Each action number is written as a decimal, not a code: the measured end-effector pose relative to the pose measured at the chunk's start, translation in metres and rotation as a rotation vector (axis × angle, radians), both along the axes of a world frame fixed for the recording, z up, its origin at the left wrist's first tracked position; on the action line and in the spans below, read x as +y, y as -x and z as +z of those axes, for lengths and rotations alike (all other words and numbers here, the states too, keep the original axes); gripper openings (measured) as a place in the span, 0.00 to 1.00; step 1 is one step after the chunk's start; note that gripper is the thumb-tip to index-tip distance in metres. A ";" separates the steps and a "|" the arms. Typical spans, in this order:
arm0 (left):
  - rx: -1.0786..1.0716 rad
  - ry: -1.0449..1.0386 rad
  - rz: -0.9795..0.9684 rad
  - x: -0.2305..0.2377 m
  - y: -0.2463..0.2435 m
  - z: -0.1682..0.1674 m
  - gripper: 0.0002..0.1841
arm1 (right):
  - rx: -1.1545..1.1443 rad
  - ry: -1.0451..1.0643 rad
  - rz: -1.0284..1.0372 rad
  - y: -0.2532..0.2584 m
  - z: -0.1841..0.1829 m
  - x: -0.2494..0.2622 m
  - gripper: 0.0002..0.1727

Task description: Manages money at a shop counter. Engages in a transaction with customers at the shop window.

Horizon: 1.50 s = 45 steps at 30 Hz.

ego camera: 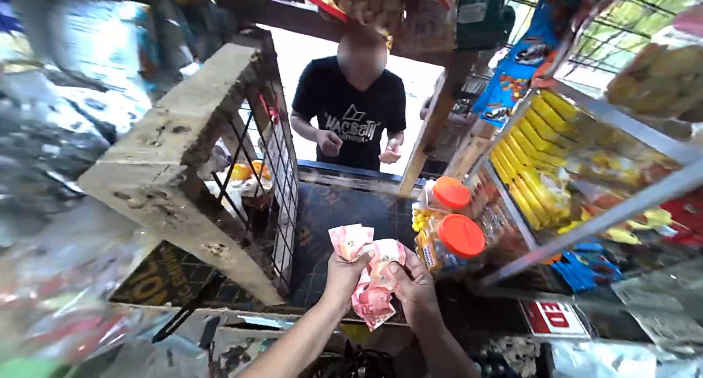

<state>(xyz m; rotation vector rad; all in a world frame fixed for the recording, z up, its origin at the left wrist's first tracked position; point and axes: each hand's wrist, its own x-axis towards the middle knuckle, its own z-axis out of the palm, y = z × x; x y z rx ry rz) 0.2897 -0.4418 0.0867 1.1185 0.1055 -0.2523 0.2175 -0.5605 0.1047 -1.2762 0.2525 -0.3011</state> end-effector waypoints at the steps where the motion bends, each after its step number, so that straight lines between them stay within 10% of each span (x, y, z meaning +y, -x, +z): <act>1: -0.013 0.000 0.011 -0.003 0.000 -0.002 0.15 | 0.067 0.017 -0.004 -0.008 0.000 -0.001 0.27; 17: 0.067 0.068 0.075 0.013 -0.026 -0.001 0.08 | 0.145 0.024 -0.014 -0.051 -0.007 0.001 0.14; 27: -0.120 -0.270 0.303 0.029 -0.024 -0.015 0.18 | 0.175 0.702 -0.054 -0.133 -0.012 -0.009 0.22; 31: -0.151 -0.148 0.282 0.029 -0.028 -0.027 0.19 | 0.473 1.332 -0.128 -0.152 -0.015 -0.010 0.43; 34: -0.111 -0.087 0.273 0.029 -0.041 -0.028 0.15 | 0.254 1.600 -0.257 -0.145 -0.021 -0.008 0.29; 37: -0.081 -0.017 0.300 0.026 -0.046 -0.027 0.12 | 0.157 1.602 0.029 -0.136 -0.023 -0.009 0.09; 45: -0.002 0.012 0.259 0.031 -0.048 -0.027 0.16 | 0.536 1.449 0.526 -0.134 -0.004 -0.022 0.20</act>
